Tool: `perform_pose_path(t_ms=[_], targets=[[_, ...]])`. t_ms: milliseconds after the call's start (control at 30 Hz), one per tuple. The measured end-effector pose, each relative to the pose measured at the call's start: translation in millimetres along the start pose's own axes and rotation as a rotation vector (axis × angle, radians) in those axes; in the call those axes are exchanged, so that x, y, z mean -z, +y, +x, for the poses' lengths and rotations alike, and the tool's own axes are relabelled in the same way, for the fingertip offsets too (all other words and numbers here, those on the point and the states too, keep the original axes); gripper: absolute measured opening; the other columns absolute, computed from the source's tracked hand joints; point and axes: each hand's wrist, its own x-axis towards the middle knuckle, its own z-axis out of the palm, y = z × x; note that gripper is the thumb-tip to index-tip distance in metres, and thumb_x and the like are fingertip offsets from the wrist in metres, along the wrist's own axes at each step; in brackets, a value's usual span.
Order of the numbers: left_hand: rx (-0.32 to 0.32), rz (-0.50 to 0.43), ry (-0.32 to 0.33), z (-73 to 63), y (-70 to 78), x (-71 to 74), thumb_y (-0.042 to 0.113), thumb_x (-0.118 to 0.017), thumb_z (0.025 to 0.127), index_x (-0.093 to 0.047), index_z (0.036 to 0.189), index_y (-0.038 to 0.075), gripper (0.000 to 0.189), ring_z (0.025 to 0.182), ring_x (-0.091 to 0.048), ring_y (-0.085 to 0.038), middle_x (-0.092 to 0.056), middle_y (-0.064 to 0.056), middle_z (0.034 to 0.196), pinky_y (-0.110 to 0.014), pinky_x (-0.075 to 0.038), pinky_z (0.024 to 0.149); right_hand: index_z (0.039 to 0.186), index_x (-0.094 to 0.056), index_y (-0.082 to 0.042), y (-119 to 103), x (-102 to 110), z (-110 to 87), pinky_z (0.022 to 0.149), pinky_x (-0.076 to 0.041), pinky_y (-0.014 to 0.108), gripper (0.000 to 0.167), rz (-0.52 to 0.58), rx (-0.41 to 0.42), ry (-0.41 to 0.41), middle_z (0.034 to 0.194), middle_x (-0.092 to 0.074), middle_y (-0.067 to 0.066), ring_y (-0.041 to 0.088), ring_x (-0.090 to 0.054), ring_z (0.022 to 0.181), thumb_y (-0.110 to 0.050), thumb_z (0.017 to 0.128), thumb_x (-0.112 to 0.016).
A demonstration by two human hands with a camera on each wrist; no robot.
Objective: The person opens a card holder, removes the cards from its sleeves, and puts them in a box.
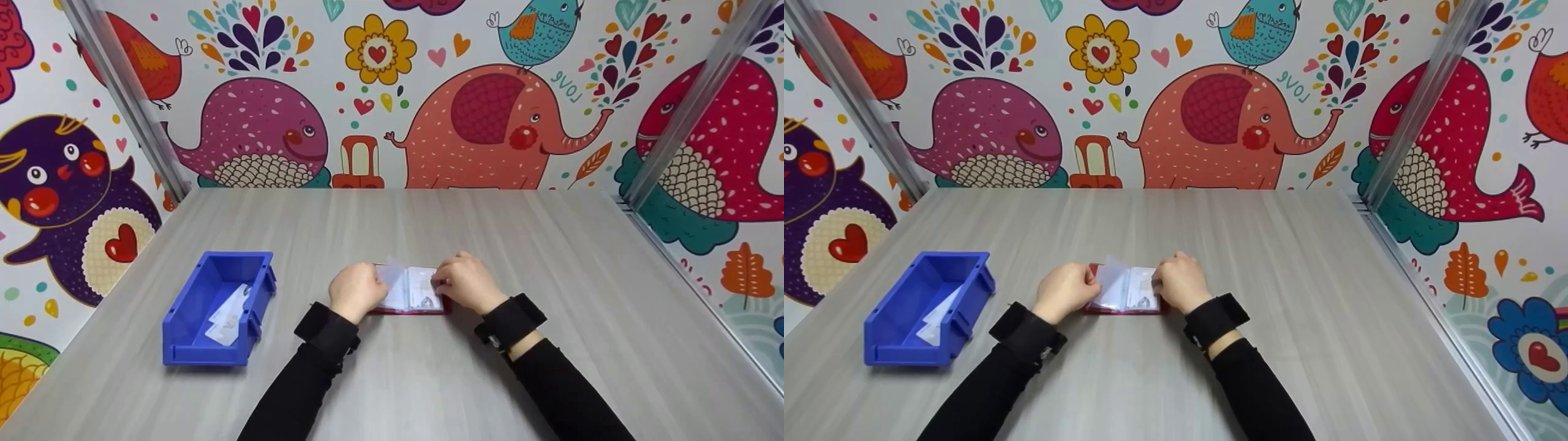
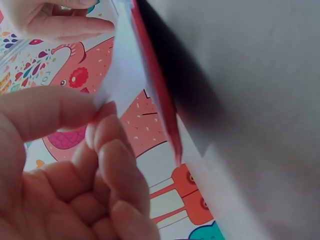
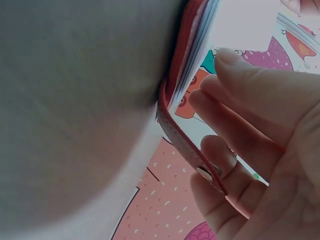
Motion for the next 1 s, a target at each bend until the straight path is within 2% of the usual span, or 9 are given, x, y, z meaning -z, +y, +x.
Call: perform_pose_path(t_ms=[233,500,767,1000], targets=[[0.047,0.023,-0.069,1.8,-4.7,0.5,0.008,-0.062,0.074,-0.037,0.053,0.017,0.033,0.054,-0.042,-0.018,-0.039,0.003,0.057,-0.034,-0.034,0.046,0.087,-0.079,-0.008,-0.7,0.1,-0.6,0.071,-0.044,0.038,0.019,-0.011,0.001,-0.004,0.086,-0.072,0.006,0.027,-0.060,0.081,-0.005,0.069,-0.088],[0.084,0.072,-0.124,4.2,-6.3,-1.4,0.008,-0.062,0.076,-0.062,0.068,0.007,0.008,0.065,-0.057,-0.023,-0.065,-0.007,0.076,-0.044,-0.050,0.056,0.088,-0.080,-0.008,-2.9,1.5,-0.5,0.070,-0.045,0.039,0.020,-0.006,-0.020,-0.020,0.089,-0.073,0.007,0.028,-0.058,0.080,-0.008,0.070,-0.088],[0.108,0.096,-0.170,5.9,-6.1,-3.5,0.009,-0.063,0.077,-0.067,0.078,0.006,0.005,0.075,-0.063,-0.025,-0.070,-0.009,0.088,-0.046,-0.052,0.061,0.087,-0.079,-0.009,-3.3,1.8,-1.0,0.069,-0.045,0.040,0.019,-0.011,-0.027,-0.042,0.091,-0.073,0.007,0.028,-0.056,0.080,-0.008,0.070,-0.088],[0.110,0.124,-0.171,6.4,-5.4,-6.3,0.009,-0.065,0.078,-0.068,0.078,0.006,0.004,0.074,-0.063,-0.024,-0.069,-0.009,0.086,-0.045,-0.052,0.059,0.090,-0.080,-0.009,-3.7,1.6,-1.1,0.071,-0.046,0.041,0.020,-0.014,-0.042,-0.066,0.094,-0.073,0.007,0.029,-0.058,0.083,-0.009,0.071,-0.087]])
